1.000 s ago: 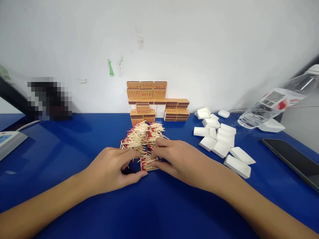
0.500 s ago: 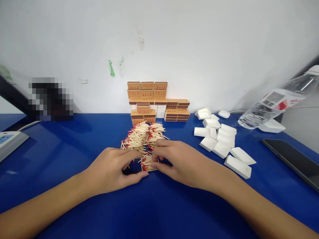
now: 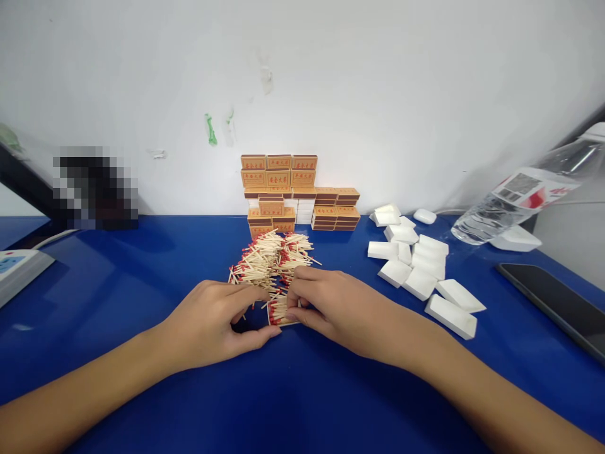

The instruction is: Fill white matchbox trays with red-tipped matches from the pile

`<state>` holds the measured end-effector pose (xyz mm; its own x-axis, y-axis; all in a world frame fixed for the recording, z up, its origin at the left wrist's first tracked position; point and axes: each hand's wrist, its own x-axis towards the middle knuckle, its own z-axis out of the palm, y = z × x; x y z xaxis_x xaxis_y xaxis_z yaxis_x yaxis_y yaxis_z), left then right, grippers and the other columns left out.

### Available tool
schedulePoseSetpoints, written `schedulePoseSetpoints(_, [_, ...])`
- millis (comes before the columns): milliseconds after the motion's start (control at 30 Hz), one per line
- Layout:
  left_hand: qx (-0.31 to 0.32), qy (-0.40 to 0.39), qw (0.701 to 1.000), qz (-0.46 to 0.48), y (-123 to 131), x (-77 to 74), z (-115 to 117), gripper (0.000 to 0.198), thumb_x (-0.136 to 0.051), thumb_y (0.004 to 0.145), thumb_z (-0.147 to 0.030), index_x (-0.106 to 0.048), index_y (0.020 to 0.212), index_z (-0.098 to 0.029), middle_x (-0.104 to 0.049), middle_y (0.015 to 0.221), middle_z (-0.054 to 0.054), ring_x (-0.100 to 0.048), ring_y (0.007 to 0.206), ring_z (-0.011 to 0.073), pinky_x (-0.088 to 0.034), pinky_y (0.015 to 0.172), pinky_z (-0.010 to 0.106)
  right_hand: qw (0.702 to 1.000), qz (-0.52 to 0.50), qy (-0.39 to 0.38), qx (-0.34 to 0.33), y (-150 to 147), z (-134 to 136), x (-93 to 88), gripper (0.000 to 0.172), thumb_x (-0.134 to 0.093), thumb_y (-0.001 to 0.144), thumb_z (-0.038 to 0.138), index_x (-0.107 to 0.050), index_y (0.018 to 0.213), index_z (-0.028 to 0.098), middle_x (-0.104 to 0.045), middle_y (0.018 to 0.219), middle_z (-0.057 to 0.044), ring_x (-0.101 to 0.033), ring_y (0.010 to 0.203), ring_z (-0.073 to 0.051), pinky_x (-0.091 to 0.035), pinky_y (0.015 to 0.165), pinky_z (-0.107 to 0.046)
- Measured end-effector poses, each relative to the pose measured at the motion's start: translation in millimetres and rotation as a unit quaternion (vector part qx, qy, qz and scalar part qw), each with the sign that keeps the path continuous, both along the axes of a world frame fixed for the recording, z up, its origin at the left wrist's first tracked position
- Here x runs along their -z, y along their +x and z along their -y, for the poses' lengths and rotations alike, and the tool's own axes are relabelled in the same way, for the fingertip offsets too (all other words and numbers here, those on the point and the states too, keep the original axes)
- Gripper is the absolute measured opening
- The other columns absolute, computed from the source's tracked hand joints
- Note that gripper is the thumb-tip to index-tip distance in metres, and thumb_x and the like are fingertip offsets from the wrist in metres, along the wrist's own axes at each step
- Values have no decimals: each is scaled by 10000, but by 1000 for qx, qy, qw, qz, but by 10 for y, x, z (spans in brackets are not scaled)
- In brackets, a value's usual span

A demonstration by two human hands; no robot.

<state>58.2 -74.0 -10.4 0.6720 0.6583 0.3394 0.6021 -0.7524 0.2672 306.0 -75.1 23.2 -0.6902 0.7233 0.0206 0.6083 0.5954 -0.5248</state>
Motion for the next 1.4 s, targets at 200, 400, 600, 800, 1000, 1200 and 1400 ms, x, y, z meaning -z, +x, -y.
schedulePoseSetpoints(200, [1,5,1000,5,-7,14,7,287,-717,921,-467,-727,1013,-195,-737,741,-11,-655,578,170,-412,553,295,1000,-20,-2,14,-9,27,-28,196,-587,1049,338,-649,907,219,-668,946,-14,-609,813,-153,-453,708,-285])
schedulePoseSetpoints(400, [6,12,1000,11,-9,25,3,302,-722,918,-464,-730,1022,-181,-733,737,-4,-654,579,174,-415,552,298,1000,10,-3,8,22,35,-62,154,-598,1033,277,-653,902,219,-672,979,-15,-619,833,-153,-450,716,-283])
schedulePoseSetpoints(600, [12,10,1000,8,-17,12,-4,289,-731,913,-461,-716,992,-183,-722,719,-12,-643,566,162,-408,551,285,1000,18,4,9,16,29,-29,175,-567,1055,313,-646,936,211,-671,1006,-28,-620,826,-160,-443,709,-293])
schedulePoseSetpoints(800, [13,13,1000,14,-11,19,-5,302,-717,923,-473,-717,993,-180,-714,711,-12,-638,569,162,-398,544,284,999,42,-7,2,27,46,-67,241,-529,1075,364,-632,921,211,-669,996,-39,-625,835,-180,-461,749,-325])
schedulePoseSetpoints(1000, [13,11,1000,5,-7,17,-14,291,-726,913,-472,-703,955,-185,-698,688,-21,-622,555,154,-370,531,278,997,83,5,9,26,44,-8,180,-486,1083,277,-595,961,202,-666,1044,-60,-634,812,-199,-462,724,-349])
schedulePoseSetpoints(1200, [13,9,1000,6,-2,3,-3,283,-735,906,-463,-685,910,-184,-679,668,-32,-613,541,151,-375,523,285,997,67,15,25,5,49,7,145,-517,1075,268,-587,966,203,-666,1031,-47,-643,814,-195,-438,700,-332])
schedulePoseSetpoints(1400, [14,6,1000,12,-9,27,-12,285,-730,914,-460,-714,995,-187,-709,716,-22,-641,574,158,-402,542,287,1000,23,-8,6,21,58,-67,235,-519,1082,380,-642,953,227,-678,1029,-24,-647,854,-175,-448,745,-315])
